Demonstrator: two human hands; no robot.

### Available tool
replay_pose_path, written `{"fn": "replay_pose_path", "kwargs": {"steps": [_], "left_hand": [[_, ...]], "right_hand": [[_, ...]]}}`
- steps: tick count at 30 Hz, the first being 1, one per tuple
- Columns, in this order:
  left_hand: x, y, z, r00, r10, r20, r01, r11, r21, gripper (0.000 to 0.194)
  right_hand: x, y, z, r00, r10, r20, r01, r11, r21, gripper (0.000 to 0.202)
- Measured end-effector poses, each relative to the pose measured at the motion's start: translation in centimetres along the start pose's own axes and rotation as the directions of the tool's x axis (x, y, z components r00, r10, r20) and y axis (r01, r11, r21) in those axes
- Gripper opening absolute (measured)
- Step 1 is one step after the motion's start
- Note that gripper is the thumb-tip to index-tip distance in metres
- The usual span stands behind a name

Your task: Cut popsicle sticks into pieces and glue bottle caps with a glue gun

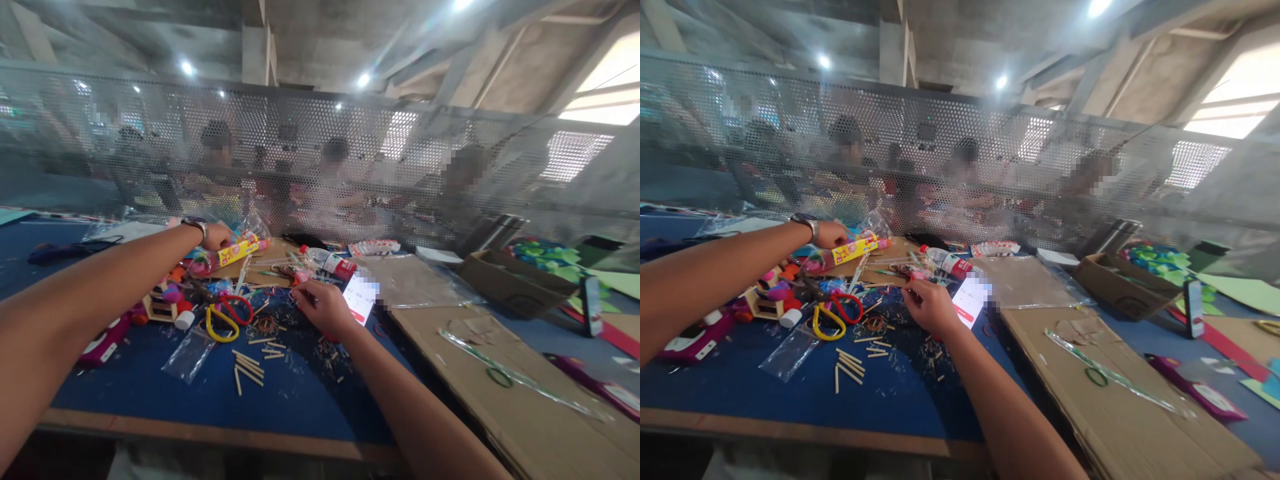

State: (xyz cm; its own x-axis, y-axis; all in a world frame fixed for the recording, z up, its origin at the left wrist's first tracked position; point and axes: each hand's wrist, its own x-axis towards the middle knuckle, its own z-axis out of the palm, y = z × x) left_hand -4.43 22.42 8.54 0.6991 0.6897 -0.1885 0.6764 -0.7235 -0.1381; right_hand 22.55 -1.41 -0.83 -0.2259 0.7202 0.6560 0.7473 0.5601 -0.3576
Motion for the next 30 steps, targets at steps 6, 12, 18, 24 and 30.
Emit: {"fn": "replay_pose_path", "kwargs": {"steps": [6, 12, 18, 24, 30], "left_hand": [[-0.7, -0.8, -1.1, 0.983, -0.140, 0.121, 0.133, 0.989, 0.067, 0.032], [-1.4, -1.2, -1.8, 0.955, -0.188, 0.231, 0.176, 0.982, 0.074, 0.033], [-1.9, -0.9, -1.7, 0.957, -0.184, 0.224, 0.164, 0.981, 0.103, 0.032], [-2.3, 0.3, -0.8, 0.968, -0.192, 0.160, 0.167, 0.973, 0.160, 0.030], [-2.4, 0.6, -0.2, 0.961, -0.220, 0.168, 0.189, 0.965, 0.182, 0.031]], "right_hand": [[0.0, -0.1, 0.0, 1.000, 0.010, 0.021, -0.010, 1.000, 0.007, 0.018], [-0.1, -0.1, -0.1, 0.999, 0.024, 0.034, -0.025, 0.999, 0.022, 0.017], [0.0, -0.2, -0.1, 0.998, 0.036, 0.043, -0.037, 0.999, 0.023, 0.017], [-0.1, -0.1, 0.1, 0.998, 0.042, 0.037, -0.043, 0.999, 0.022, 0.017], [0.0, -0.2, 0.0, 0.999, 0.033, 0.036, -0.033, 0.999, 0.019, 0.016]]}}
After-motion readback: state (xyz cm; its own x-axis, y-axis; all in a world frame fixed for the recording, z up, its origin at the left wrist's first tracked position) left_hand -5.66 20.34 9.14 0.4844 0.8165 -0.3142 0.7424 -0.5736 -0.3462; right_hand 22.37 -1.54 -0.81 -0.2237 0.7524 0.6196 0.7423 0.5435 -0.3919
